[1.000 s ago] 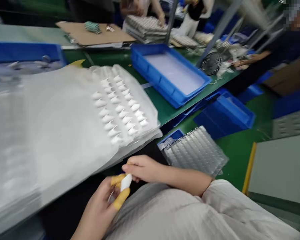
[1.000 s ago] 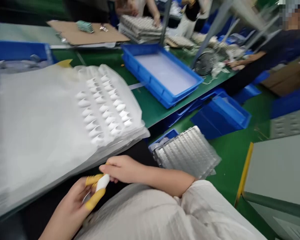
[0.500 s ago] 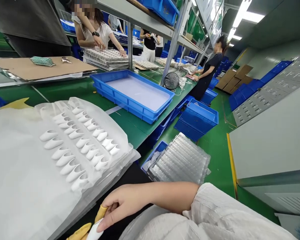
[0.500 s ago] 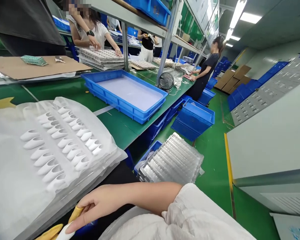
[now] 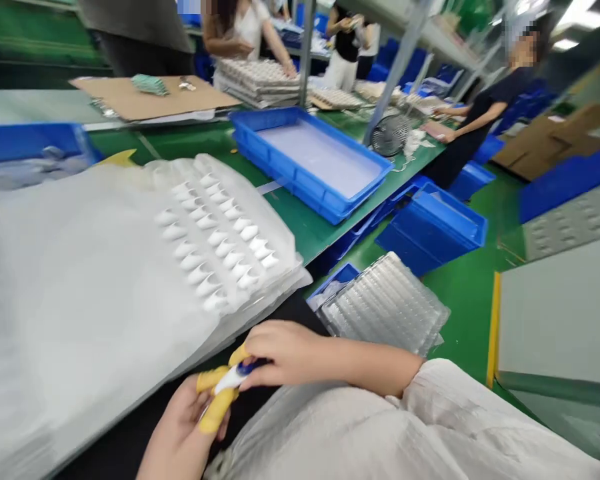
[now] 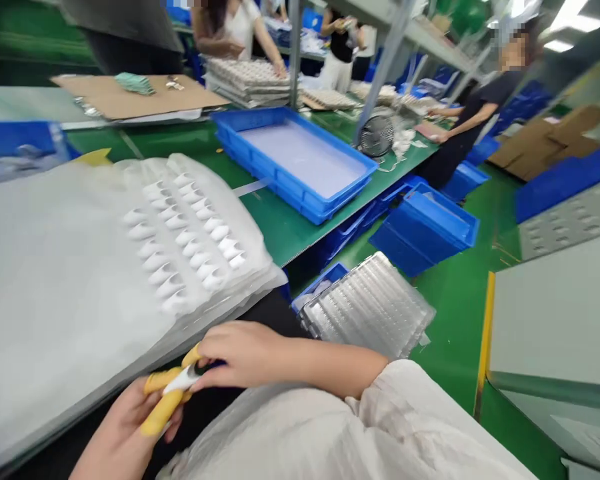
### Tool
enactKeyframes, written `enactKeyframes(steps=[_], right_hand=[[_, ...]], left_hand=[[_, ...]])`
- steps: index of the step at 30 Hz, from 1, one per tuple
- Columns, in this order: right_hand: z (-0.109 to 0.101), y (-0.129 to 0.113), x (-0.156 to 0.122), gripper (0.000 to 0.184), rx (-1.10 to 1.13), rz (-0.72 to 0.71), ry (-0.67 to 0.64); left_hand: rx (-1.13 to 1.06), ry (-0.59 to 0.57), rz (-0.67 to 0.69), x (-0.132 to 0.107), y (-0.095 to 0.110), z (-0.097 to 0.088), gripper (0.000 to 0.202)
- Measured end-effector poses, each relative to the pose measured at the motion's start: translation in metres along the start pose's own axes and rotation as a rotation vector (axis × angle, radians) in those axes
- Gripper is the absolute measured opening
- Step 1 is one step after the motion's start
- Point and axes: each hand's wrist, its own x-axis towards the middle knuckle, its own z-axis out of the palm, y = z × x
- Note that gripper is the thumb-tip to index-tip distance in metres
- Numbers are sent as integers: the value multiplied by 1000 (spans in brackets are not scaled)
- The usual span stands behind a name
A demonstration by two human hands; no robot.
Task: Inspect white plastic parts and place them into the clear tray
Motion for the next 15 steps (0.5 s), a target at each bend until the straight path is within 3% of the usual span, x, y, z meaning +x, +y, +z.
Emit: enactKeyframes(steps=[3,6,8,12,15], right_hand=[[7,-1,-4,23,54,-30,74],[11,2,-4,36,319,123,104],[13,4,-4,26,433,222,78],[15,3,-2,41,533,302,-23],[15,-1,0,39,552,360,-11]], left_hand=[[-26,-23,32,-4,5,3,28],[0,51,92,-6,5,3,21],[69,97,139,-7,6,2,18],[251,108,246,-10,10,1,14],[313,108,286,-9,11,1,14]])
